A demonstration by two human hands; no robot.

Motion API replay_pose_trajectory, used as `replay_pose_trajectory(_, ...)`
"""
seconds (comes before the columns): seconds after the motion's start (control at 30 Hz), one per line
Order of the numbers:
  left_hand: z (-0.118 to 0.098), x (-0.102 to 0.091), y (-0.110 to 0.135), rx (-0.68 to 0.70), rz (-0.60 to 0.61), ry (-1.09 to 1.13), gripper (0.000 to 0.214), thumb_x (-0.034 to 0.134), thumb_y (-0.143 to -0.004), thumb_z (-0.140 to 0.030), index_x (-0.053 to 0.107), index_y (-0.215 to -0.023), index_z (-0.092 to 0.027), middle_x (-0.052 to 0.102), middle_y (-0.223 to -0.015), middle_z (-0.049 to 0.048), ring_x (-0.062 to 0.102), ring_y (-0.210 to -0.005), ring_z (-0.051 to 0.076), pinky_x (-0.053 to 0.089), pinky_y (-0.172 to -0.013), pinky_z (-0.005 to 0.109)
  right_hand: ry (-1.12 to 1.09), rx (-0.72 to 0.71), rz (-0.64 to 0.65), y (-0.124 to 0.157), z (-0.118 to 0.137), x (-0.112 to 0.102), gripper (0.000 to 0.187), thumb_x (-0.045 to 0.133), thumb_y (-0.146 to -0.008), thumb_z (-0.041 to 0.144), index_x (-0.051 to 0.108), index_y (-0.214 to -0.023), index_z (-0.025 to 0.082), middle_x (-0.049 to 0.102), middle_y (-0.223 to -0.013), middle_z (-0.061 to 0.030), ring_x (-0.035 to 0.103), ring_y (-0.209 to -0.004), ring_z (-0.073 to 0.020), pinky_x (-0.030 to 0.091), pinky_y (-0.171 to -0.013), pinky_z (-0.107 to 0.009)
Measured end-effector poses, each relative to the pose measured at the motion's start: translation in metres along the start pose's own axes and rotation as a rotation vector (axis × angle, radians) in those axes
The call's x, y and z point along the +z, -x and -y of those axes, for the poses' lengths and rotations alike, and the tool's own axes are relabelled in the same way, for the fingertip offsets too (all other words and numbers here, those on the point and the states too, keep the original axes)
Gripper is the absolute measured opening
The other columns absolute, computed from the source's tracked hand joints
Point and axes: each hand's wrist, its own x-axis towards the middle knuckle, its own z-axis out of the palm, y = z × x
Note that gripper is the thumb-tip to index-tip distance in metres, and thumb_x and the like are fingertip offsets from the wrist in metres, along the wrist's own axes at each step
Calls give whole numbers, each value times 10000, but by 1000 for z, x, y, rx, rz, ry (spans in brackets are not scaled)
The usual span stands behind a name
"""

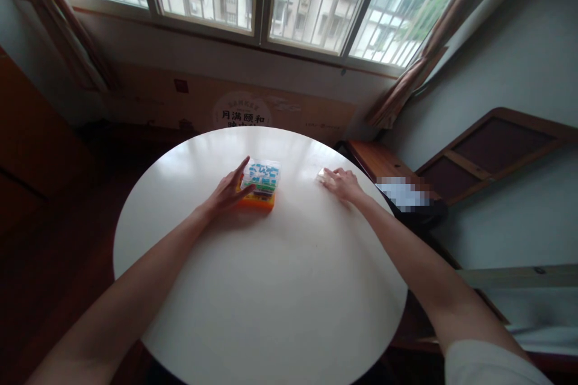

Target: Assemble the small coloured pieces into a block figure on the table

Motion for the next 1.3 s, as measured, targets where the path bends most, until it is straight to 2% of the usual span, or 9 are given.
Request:
replay_pose_trajectory(0.1, 3, 0, 0, -1, 11, 61, 922, 504, -852, -643, 108, -1555, -196, 606, -1189, 151, 594, -1024, 293, 448, -896, 458, -186, -83, -86, 0, 23, -13, 576, 499, -889, 500, 513, -1376, 192, 576, -1153, -179, 555, -1056, -326, 441, -953, -481)
replay_pose_trajectory(0.23, 8, 1, 0, 16, -40, 279, 921, 356, -895, -689, -75, -1547, -202, 585, -1244, 164, 612, -1027, 266, 458, -895, 441, -539, -386, -246, 0, 79, -43, 610, 475, -909, 516, 436, -1422, 188, 533, -1169, -145, 563, -1041, -253, 493, -908, -408)
replay_pose_trajectory(0.37, 9, 3, 1, -9, -153, 391, 912, 270, -885, -743, -92, -1545, -229, 556, -1294, 169, 578, -1116, 275, 454, -922, 452, -481, -545, -263, 3, 141, -75, 577, 479, -923, 493, 429, -1425, 211, 503, -1232, -141, 549, -1047, -248, 468, -946, -437)
replay_pose_trajectory(0.5, 10, 4, 0, -35, -235, 436, 911, 250, -862, -777, -50, -1550, -260, 573, -1277, 155, 545, -1170, 278, 426, -961, 476, -321, -567, -272, 12, 175, -87, 522, 454, -946, 435, 435, -1422, 222, 498, -1273, -145, 502, -1099, -276, 444, -958, -480)
replay_pose_trajectory(0.67, 13, 4, -7, -129, -408, 532, 899, 209, -844, -801, 6, -1551, -283, 608, -1239, 142, 586, -1110, 260, 429, -931, 447, -306, -588, -491, 44, 187, -69, 455, 445, -950, 364, 492, -1369, 195, 432, -1378, -155, 337, -1293, -323, 374, -1041, -529)
replay_pose_trajectory(0.77, 16, -1, -11, -196, -545, 575, 879, 206, -848, -798, 45, -1549, -293, 628, -1210, 130, 612, -1061, 248, 446, -875, 409, -291, -863, -334, 67, 199, -45, 405, 421, -951, 297, 533, -1310, 147, 499, -1318, -160, 421, -1246, -281, 421, -1036, -472)
replay_pose_trajectory(0.87, 19, -9, -12, -230, -631, 585, 886, 245, -844, -800, 55, -1547, -296, 642, -1173, 120, 639, -988, 233, 462, -808, 368, -298, -941, -215, 81, 214, -23, 489, 439, -939, 296, 436, -1391, 108, 413, -1443, -172, 336, -1362, -295, 378, -1106, -474)
replay_pose_trajectory(1.07, 17, -13, -9, -213, -596, 588, 867, 278, -860, -777, 55, -1549, -299, 631, -1180, 116, 644, -962, 217, 474, -743, 324, -325, -781, -82, 80, 229, -13, 582, 409, -957, 395, 362, -1446, 84, 361, -1501, -182, 272, -1435, -287, 285, -1183, -456)
replay_pose_trajectory(1.3, 19, -8, -9, -213, -505, 567, 900, 294, -831, -805, 82, -1549, -304, 622, -1187, 119, 640, -951, 225, 482, -708, 320, -309, -675, -49, 67, 195, -7, 659, 409, -938, 525, 414, -1434, 91, 324, -1535, -164, 243, -1453, -296, 229, -1208, -440)
